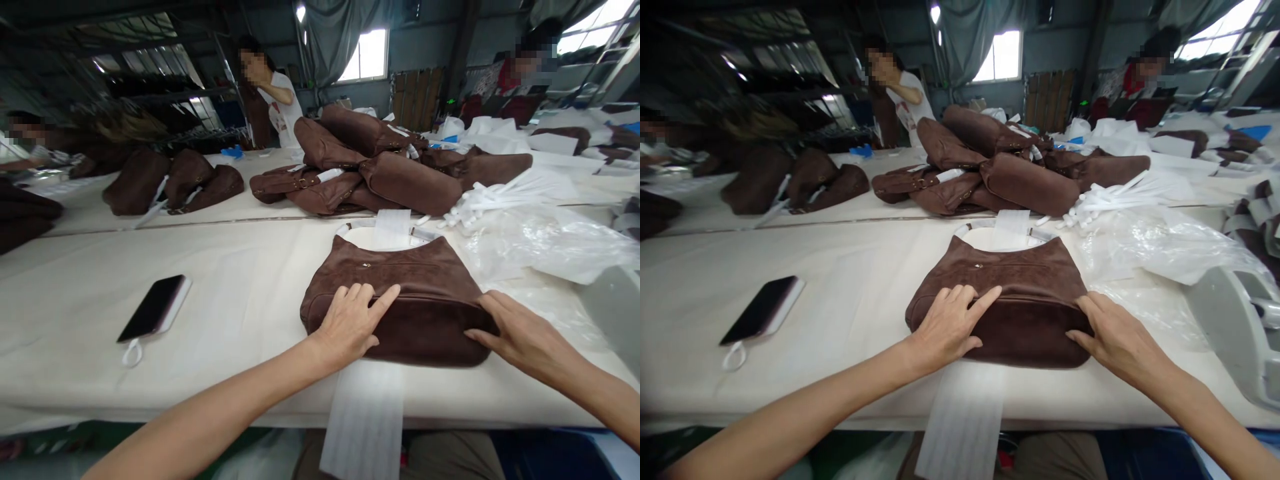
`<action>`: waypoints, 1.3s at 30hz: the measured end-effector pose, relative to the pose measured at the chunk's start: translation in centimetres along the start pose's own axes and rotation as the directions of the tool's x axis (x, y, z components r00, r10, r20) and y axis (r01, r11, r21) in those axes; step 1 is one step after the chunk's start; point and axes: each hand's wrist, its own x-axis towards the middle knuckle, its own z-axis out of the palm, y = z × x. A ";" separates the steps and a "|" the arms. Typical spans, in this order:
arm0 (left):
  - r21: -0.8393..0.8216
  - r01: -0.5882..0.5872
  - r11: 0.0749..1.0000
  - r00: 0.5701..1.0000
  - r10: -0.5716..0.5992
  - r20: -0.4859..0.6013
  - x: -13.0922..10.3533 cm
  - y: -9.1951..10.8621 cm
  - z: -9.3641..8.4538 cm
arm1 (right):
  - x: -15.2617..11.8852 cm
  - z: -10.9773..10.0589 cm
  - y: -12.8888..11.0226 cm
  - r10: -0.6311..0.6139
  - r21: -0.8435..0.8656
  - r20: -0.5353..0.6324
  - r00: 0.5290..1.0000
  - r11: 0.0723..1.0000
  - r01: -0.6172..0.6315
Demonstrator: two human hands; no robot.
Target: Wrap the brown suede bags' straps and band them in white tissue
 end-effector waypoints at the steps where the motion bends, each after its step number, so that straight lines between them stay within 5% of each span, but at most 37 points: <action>1: 0.015 0.002 1.000 1.000 -0.002 -0.003 0.2 0.0 0.2 | 0.2 -0.4 -0.5 -0.030 -0.016 -0.015 0.999 0.999 0.030; 9: 0.111 -0.077 0.991 0.991 0.089 -0.101 0.3 -0.3 1.5 | 2.9 0.3 -6.7 -0.254 -0.277 -0.058 0.966 0.933 0.229; 19: 0.107 -0.134 0.985 0.981 0.147 -0.125 0.6 -0.1 2.4 | 2.1 2.9 -6.5 -0.373 -0.369 -0.206 0.904 0.886 0.281; 22: 0.069 -0.106 0.992 0.963 0.119 -0.240 0.0 0.5 2.5 | 2.8 2.6 -6.1 -0.332 -0.329 -0.126 0.935 0.903 0.276; 26: -0.075 -0.193 0.978 0.874 0.137 -0.467 -2.6 2.4 2.7 | 4.2 0.9 -5.9 -0.217 -0.220 0.001 0.976 0.952 0.212; 29: -0.167 -0.294 0.941 0.900 0.213 -0.381 -4.8 3.8 4.0 | 4.9 0.0 -5.8 -0.211 -0.159 0.040 0.977 0.964 0.215; 34: -0.173 -0.225 0.959 0.963 0.193 -0.187 -6.7 4.3 6.6 | 5.0 -0.4 -6.3 -0.296 -0.149 -0.040 0.954 0.946 0.287; 37: -0.181 -0.195 0.964 0.978 0.176 -0.112 -7.0 4.0 7.5 | 3.5 0.4 -8.0 -0.417 -0.158 -0.215 0.883 0.907 0.389; 39: -0.204 -0.183 0.962 0.982 0.168 -0.092 -6.9 3.8 7.8 | 1.9 1.8 -9.2 -0.523 -0.122 -0.214 0.825 0.852 0.508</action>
